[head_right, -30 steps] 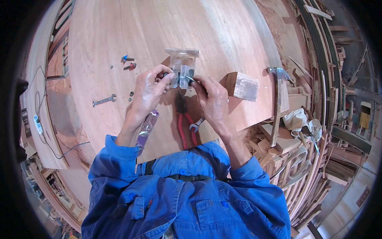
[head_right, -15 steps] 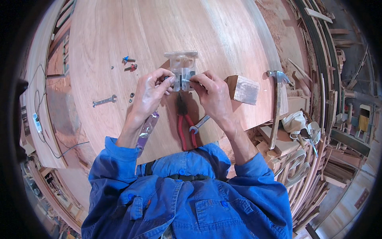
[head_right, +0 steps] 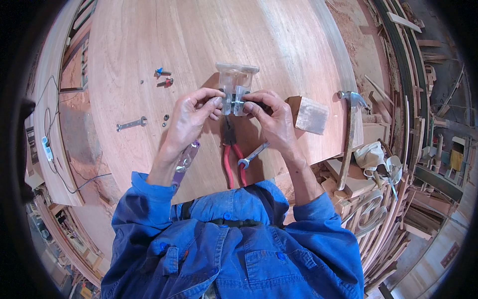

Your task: The person assembles a handheld electric router by inserting a bit, securing it with a nut, and attaching a base plate. They use a wrench and pliers to tighten components and a hammer to tap the base into place.

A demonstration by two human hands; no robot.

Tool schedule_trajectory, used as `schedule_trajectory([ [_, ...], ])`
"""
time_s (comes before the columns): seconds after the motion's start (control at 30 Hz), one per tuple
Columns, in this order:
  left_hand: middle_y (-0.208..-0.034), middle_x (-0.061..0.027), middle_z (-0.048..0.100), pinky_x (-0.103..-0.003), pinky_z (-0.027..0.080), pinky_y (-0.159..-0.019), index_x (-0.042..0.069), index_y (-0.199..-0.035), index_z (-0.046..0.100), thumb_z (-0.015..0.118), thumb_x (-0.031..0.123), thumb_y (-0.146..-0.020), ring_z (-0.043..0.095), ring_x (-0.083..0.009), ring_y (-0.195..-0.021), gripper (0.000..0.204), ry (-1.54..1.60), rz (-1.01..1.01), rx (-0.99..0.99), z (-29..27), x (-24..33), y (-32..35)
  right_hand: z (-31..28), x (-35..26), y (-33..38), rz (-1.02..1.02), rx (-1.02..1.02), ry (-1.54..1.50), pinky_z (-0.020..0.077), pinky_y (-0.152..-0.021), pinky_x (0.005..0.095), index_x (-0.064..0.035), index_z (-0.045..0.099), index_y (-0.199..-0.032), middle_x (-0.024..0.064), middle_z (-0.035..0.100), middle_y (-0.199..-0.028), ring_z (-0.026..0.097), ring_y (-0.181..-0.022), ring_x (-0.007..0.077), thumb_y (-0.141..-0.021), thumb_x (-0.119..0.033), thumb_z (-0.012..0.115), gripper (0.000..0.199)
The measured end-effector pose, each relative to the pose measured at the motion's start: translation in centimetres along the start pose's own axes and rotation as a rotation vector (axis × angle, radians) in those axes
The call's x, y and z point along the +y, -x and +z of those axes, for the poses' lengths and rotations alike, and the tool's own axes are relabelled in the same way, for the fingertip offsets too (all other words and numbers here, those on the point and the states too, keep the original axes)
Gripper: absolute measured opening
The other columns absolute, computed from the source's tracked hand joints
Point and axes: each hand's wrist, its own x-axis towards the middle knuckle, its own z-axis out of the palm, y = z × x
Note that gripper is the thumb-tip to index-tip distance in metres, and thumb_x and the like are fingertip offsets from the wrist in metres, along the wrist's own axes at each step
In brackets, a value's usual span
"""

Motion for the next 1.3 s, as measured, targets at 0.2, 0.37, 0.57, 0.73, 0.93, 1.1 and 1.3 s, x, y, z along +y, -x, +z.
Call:
schedule_trajectory([
  [0.2,-0.089,-0.0029,0.070,-0.023,0.056,-0.073,-0.002,-0.116,0.070,0.062,0.011,-0.104,0.065,-0.0065,-0.080,0.019,-0.004,-0.015,0.026,0.4,0.0,0.4,0.7,0.0,0.2,0.016,0.028,0.008,0.0569,-0.081,0.0268,0.0016,0.067,-0.118,0.0063,0.065,-0.107,0.068,-0.095,0.0130,-0.098,-0.005,0.069,0.022],
  [0.37,-0.097,-0.0099,0.072,-0.030,0.056,-0.075,-0.001,-0.121,0.067,0.063,0.005,-0.100,0.070,-0.0170,-0.085,0.023,-0.365,0.276,0.033,1.2,0.7,0.6,0.4,1.3,0.3,-0.017,0.008,0.015,0.0561,-0.082,0.0263,0.0020,0.065,-0.118,0.0068,0.066,-0.108,0.067,-0.098,0.0126,-0.098,-0.004,0.068,0.021],
  [0.57,-0.107,-0.0179,0.070,-0.038,0.056,-0.080,0.002,-0.127,0.065,0.062,0.001,-0.097,0.071,-0.0308,-0.095,0.030,-0.678,0.352,0.103,1.5,0.8,1.2,0.4,1.3,1.1,0.007,0.059,-0.149,0.0561,-0.085,0.0274,0.0028,0.064,-0.118,0.0070,0.070,-0.099,0.069,-0.095,0.0129,-0.100,-0.005,0.065,0.019],
  [0.73,-0.104,-0.0175,0.069,-0.041,0.057,-0.076,0.006,-0.131,0.063,0.063,0.003,-0.096,0.071,-0.0341,-0.092,0.035,-0.701,0.427,0.080,1.9,1.3,1.3,0.7,2.0,1.2,-0.060,0.064,-0.211,0.0572,-0.083,0.0272,0.0030,0.065,-0.116,0.0072,0.071,-0.099,0.069,-0.091,0.0124,-0.101,-0.005,0.064,0.017],
  [0.93,-0.104,-0.0170,0.069,-0.044,0.057,-0.074,0.010,-0.135,0.060,0.063,0.003,-0.095,0.070,-0.0391,-0.091,0.041,-0.715,0.391,0.065,2.3,0.8,1.5,1.0,1.2,1.5,0.000,0.083,-0.150,0.0575,-0.081,0.0264,0.0035,0.066,-0.117,0.0071,0.072,-0.099,0.070,-0.091,0.0121,-0.100,-0.007,0.068,0.021],
  [1.1,-0.109,-0.0151,0.073,-0.033,0.056,-0.072,0.008,-0.131,0.064,0.064,0.001,-0.095,0.072,-0.0228,-0.082,0.036,-0.498,0.350,0.107,1.9,-0.1,1.2,0.8,1.4,1.8,0.055,0.107,-0.185,0.0576,-0.082,0.0257,0.0034,0.066,-0.120,0.0075,0.074,-0.101,0.070,-0.094,0.0120,-0.099,-0.007,0.068,0.023],
  [1.3,-0.109,-0.0142,0.073,-0.031,0.054,-0.069,0.008,-0.131,0.065,0.064,0.001,-0.095,0.070,-0.0185,-0.081,0.036,-0.579,0.355,0.074,1.8,0.2,1.2,0.6,1.6,1.7,0.032,0.106,-0.207,0.0578,-0.084,0.0247,0.0029,0.065,-0.122,0.0074,0.074,-0.103,0.071,-0.097,0.0129,-0.098,-0.004,0.069,0.025],
])
